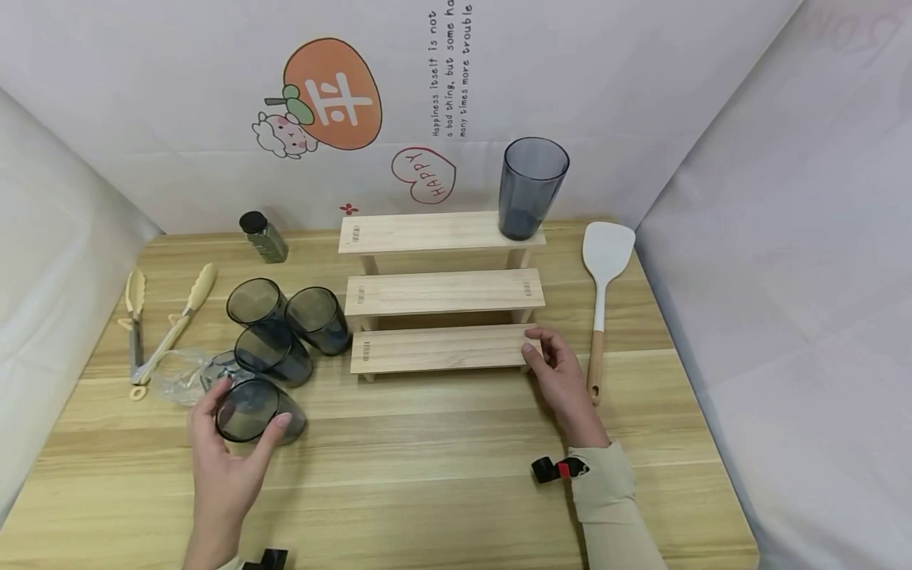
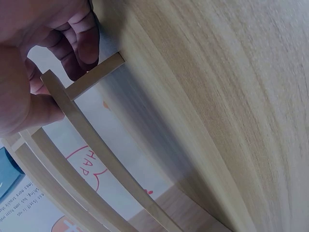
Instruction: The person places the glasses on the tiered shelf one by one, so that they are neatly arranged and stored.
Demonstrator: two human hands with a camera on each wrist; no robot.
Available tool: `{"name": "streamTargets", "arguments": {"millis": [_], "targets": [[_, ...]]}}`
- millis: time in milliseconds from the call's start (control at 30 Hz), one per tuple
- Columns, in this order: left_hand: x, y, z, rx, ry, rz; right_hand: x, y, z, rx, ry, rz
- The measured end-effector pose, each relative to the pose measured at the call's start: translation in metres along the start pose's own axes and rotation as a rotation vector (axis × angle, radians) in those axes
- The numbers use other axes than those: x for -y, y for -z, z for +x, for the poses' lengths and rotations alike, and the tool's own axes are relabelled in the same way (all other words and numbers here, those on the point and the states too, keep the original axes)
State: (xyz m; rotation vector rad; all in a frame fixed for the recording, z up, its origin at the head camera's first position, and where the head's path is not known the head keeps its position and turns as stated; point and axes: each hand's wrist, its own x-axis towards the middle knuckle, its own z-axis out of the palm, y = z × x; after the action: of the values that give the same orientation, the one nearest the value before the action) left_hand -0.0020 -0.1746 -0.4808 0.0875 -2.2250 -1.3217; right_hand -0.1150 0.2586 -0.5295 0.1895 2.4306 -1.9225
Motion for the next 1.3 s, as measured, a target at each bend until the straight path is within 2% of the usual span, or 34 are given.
{"name": "streamTargets", "arguments": {"millis": [67,133,267,333,400,533,633,767,833,900,1133,1300], "targets": [[0.0,-0.002,-0.001,-0.024,0.088,0.001,0.0,0.0,0.0,0.0,-0.001,-0.004],[0.0,-0.003,-0.001,-0.037,0.147,-0.003,0.0,0.0,0.0,0.001,-0.002,-0.003],[0.001,-0.004,-0.002,-0.032,0.202,-0.007,-0.001,0.0,0.001,0.001,0.003,-0.001],[0.002,-0.004,-0.003,-0.023,0.206,-0.036,-0.001,0.0,0.001,0.001,0.007,-0.002],[0.003,-0.004,-0.003,-0.004,0.181,-0.086,-0.001,0.0,0.001,0.0,0.009,-0.004],[0.003,-0.006,-0.003,0.03,0.064,-0.186,-0.002,0.0,0.001,-0.001,0.008,-0.005],[0.003,-0.008,-0.003,0.024,0.023,-0.182,-0.001,0.0,0.001,0.004,0.008,-0.005],[0.003,-0.01,-0.003,0.003,0.116,-0.147,-0.001,0.0,0.001,0.007,0.007,-0.009],[0.003,-0.01,-0.003,0.0,0.173,-0.149,-0.001,0.0,0.001,0.005,0.003,-0.01],[0.003,-0.01,-0.003,0.002,0.199,-0.163,-0.001,-0.001,0.001,0.001,-0.001,-0.012],[0.01,-0.009,-0.004,0.027,0.12,-0.235,-0.001,-0.001,0.001,-0.01,0.0,-0.005],[0.009,-0.011,-0.007,0.015,0.181,-0.243,-0.002,-0.001,0.001,-0.01,0.006,-0.001]]}}
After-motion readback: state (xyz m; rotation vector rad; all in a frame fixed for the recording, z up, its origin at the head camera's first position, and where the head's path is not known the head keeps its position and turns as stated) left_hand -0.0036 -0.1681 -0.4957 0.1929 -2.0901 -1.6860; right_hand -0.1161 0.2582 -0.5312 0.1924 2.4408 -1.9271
